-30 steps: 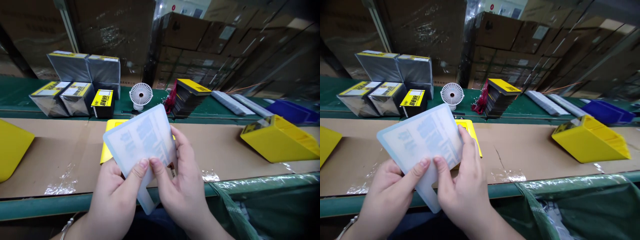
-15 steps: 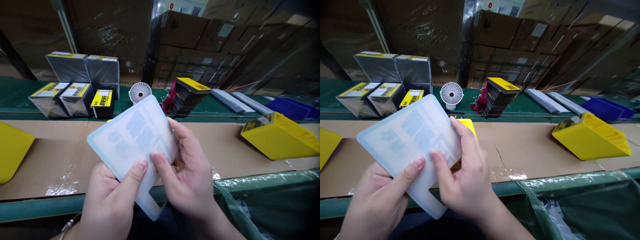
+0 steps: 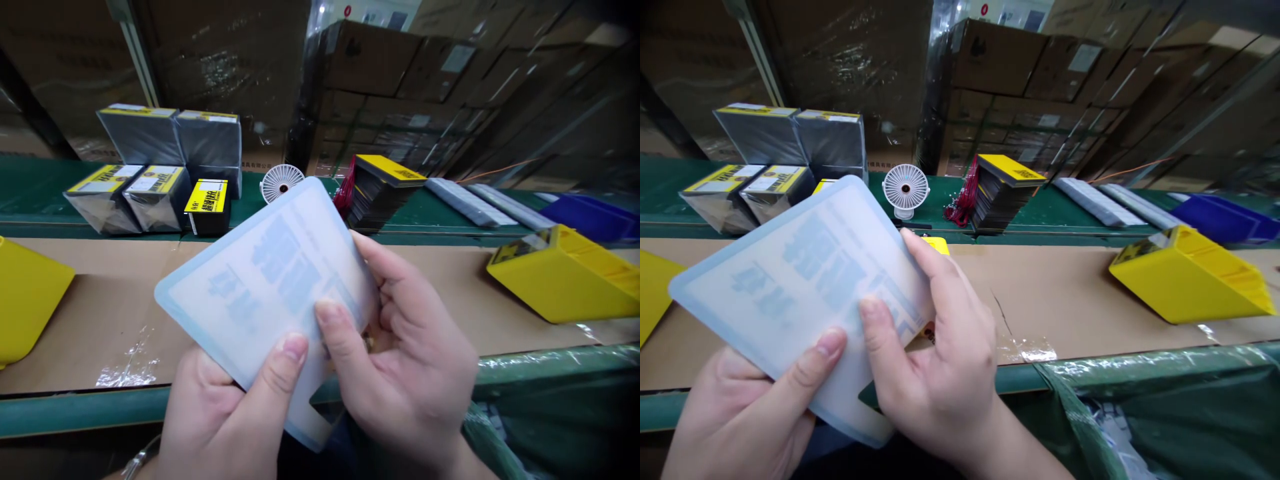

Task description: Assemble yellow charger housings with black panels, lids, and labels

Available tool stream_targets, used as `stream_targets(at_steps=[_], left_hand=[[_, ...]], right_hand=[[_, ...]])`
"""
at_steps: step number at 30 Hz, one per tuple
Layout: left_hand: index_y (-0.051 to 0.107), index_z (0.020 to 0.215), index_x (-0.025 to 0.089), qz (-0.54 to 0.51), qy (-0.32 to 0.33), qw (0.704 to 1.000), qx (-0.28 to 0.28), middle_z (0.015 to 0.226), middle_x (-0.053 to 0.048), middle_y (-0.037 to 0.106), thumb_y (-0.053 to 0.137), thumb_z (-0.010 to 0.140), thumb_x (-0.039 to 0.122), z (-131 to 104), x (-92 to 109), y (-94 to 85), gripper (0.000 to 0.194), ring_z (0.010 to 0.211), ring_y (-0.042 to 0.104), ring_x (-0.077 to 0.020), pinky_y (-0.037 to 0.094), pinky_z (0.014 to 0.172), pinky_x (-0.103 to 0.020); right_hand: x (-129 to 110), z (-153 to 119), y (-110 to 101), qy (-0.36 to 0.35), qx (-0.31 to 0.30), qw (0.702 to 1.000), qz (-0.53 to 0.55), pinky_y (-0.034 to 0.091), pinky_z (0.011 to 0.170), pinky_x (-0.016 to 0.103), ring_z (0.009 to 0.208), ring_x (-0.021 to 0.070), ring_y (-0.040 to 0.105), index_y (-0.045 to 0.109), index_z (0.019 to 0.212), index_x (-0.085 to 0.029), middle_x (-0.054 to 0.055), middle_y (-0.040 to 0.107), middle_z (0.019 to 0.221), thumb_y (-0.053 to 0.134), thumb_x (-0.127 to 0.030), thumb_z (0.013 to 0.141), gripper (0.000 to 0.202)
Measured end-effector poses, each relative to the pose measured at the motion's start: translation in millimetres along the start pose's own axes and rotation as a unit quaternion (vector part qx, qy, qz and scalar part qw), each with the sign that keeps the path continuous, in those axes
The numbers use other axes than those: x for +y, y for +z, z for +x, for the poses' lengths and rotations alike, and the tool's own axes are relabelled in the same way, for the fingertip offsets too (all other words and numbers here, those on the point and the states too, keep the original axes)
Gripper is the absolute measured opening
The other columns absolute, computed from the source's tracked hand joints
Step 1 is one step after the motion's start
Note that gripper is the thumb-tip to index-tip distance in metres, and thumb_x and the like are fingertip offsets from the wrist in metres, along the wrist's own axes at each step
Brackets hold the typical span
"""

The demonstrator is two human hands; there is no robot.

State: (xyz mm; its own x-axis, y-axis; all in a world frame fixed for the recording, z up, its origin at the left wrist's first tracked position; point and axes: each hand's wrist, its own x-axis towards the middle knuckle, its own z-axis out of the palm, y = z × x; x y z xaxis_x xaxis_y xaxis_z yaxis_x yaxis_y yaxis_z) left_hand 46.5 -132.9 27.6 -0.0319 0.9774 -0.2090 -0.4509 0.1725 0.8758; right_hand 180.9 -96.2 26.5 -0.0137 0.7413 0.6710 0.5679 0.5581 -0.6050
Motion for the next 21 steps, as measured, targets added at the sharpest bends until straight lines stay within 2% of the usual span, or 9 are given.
stream_targets(at_steps=[3, 5, 9, 11, 14, 17, 21], left_hand=[[0.076, 0.090, 0.023, 0.020, 0.021, 1.000, 0.012, 0.085, -0.003, 0.076, 0.076, 0.071, 0.032, 2, 3, -0.9, 0.020, 0.074, 0.072, -0.0234, 0.061, 0.062, -0.023], [0.077, 0.085, 0.023, 0.045, 0.039, 0.998, 0.037, 0.080, -0.002, 0.076, 0.075, 0.071, 0.034, 2, 4, 1.3, 0.017, 0.072, 0.072, -0.0221, 0.061, 0.063, -0.022], [0.077, 0.082, 0.024, 0.079, 0.052, 0.992, 0.088, 0.079, -0.001, 0.076, 0.078, 0.067, 0.033, 1, 1, 6.9, 0.017, 0.076, 0.072, -0.0213, 0.060, 0.072, -0.021], [0.077, 0.082, 0.024, 0.076, 0.050, 0.992, 0.089, 0.080, -0.001, 0.076, 0.078, 0.067, 0.035, 0, 1, 7.3, 0.018, 0.078, 0.072, -0.0222, 0.060, 0.073, -0.023], [0.077, 0.076, 0.024, 0.063, 0.040, 0.995, 0.066, 0.076, -0.002, 0.076, 0.076, 0.069, 0.039, 1, 2, 5.9, 0.017, 0.073, 0.072, -0.0221, 0.061, 0.068, -0.023], [0.077, 0.076, 0.024, 0.063, 0.037, 0.993, 0.087, 0.077, -0.002, 0.076, 0.079, 0.065, 0.041, 1, 6, 6.7, 0.020, 0.073, 0.072, -0.0218, 0.061, 0.067, -0.022], [0.077, 0.080, 0.025, 0.078, 0.025, 0.990, 0.116, 0.081, -0.001, 0.076, 0.080, 0.063, 0.040, -2, 7, 10.4, 0.023, 0.077, 0.072, -0.0223, 0.061, 0.069, -0.022]], right_hand=[[-3, -3, -2, 0.014, -0.031, 0.999, 0.009, 0.055, 0.093, 0.047, 0.118, 0.0335, 0.054, 0.040, 0.139, -0.025, 0.007, 0.050, 0.136, 0.065, -0.030, 0.076, 0.068], [-4, -5, -2, 0.018, -0.017, 1.000, 0.007, 0.056, 0.092, 0.048, 0.118, 0.0343, 0.054, 0.039, 0.139, -0.025, 0.008, 0.048, 0.137, 0.067, -0.031, 0.073, 0.072], [1, -1, 1, 0.021, 0.026, 0.999, 0.012, 0.059, 0.084, 0.046, 0.106, 0.0311, 0.061, 0.049, 0.130, -0.028, 0.007, 0.059, 0.123, 0.062, -0.029, 0.078, 0.054], [3, 2, 1, 0.022, 0.017, 0.999, 0.019, 0.060, 0.082, 0.044, 0.101, 0.0294, 0.063, 0.052, 0.127, -0.029, 0.007, 0.062, 0.118, 0.060, -0.028, 0.080, 0.048], [1, 1, -1, 0.023, -0.007, 0.999, 0.027, 0.058, 0.086, 0.046, 0.108, 0.0320, 0.060, 0.047, 0.132, -0.029, 0.007, 0.057, 0.125, 0.065, -0.031, 0.076, 0.059], [-4, -2, -4, 0.022, -0.018, 0.999, 0.022, 0.056, 0.090, 0.049, 0.116, 0.0352, 0.055, 0.040, 0.136, -0.029, 0.008, 0.051, 0.133, 0.069, -0.035, 0.071, 0.072], [-5, -3, -3, 0.026, -0.006, 1.000, 0.014, 0.058, 0.086, 0.049, 0.111, 0.0335, 0.057, 0.041, 0.134, -0.030, 0.008, 0.054, 0.127, 0.066, -0.033, 0.075, 0.064]])
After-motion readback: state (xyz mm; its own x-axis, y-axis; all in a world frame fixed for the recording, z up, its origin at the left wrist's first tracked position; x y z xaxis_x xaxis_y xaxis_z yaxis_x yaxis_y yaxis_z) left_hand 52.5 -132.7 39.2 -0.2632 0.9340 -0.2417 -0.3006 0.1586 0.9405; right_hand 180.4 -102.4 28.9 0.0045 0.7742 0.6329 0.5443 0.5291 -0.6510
